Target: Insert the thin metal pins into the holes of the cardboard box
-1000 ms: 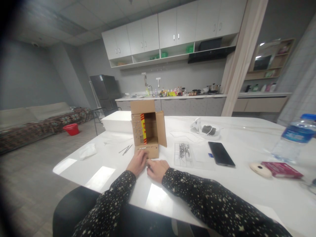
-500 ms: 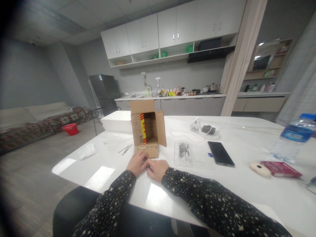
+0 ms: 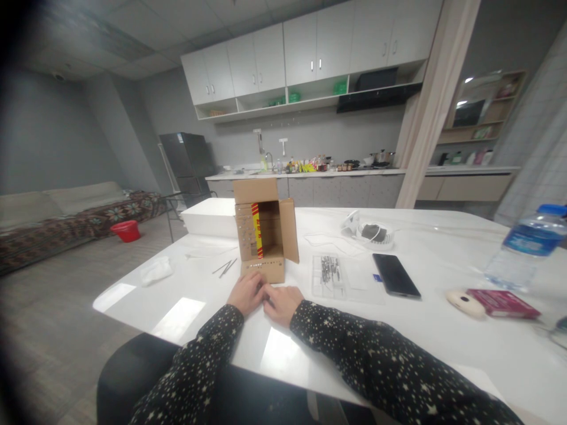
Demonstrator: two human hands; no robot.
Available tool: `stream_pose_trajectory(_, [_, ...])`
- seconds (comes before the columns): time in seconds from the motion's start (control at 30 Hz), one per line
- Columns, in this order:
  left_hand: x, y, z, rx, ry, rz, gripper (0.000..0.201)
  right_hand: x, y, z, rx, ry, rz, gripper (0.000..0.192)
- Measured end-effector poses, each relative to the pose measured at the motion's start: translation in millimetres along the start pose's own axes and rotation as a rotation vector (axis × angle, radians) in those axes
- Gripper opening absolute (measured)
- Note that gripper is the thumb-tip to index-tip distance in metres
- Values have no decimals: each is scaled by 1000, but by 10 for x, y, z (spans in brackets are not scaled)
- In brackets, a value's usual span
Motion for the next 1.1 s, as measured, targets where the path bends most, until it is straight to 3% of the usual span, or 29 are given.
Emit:
stream_pose_trajectory(0.43, [1,8,7,31,49,-13,17,3,-6,9,2,-5,-17,20])
stream_pose_trajectory(1.1, [6,-56,51,173,198,179,18,0,8,-20,-27,9,-19,19])
Point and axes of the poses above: each hand's wrist, its own x-axis away from the middle knuckle, its own z-axis out of the back of the hand, y = z × x, the point moved 1 cm from there along -x, towards the middle knuckle, and after that the axes turned 5 degrees about -z, right-handed, at the moved point
